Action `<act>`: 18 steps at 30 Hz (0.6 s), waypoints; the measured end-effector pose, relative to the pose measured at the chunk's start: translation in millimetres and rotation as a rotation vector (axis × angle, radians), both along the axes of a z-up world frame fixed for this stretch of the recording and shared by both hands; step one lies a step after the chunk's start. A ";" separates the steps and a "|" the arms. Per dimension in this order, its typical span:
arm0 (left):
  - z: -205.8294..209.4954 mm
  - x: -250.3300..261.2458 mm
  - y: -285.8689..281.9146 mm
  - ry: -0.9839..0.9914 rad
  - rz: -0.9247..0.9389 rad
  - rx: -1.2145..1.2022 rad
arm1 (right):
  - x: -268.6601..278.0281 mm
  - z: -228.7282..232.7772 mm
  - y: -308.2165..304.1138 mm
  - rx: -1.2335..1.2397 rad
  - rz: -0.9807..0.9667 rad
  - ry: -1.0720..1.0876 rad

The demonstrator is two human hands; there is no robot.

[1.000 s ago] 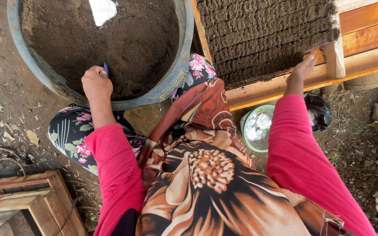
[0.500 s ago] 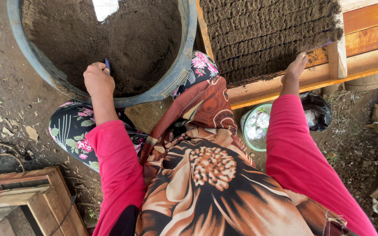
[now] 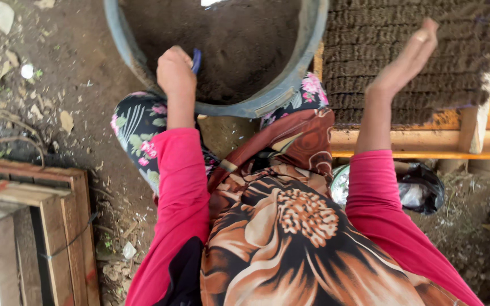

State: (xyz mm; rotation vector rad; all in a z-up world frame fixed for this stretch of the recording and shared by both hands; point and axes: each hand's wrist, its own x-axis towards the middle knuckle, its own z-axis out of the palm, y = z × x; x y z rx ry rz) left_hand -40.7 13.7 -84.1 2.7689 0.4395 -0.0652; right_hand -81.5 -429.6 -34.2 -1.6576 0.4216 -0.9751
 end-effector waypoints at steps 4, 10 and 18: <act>0.9 -2.0 4.1 -0.173 0.001 -0.023 | 18.5 28.8 124.9 -0.049 0.372 -0.161; -13.0 1.4 9.2 -0.294 -0.104 -0.171 | 11.2 32.9 227.1 0.075 0.881 0.212; -30.9 18.5 7.6 -0.077 0.027 -0.092 | 7.7 31.9 237.3 -0.074 0.901 0.355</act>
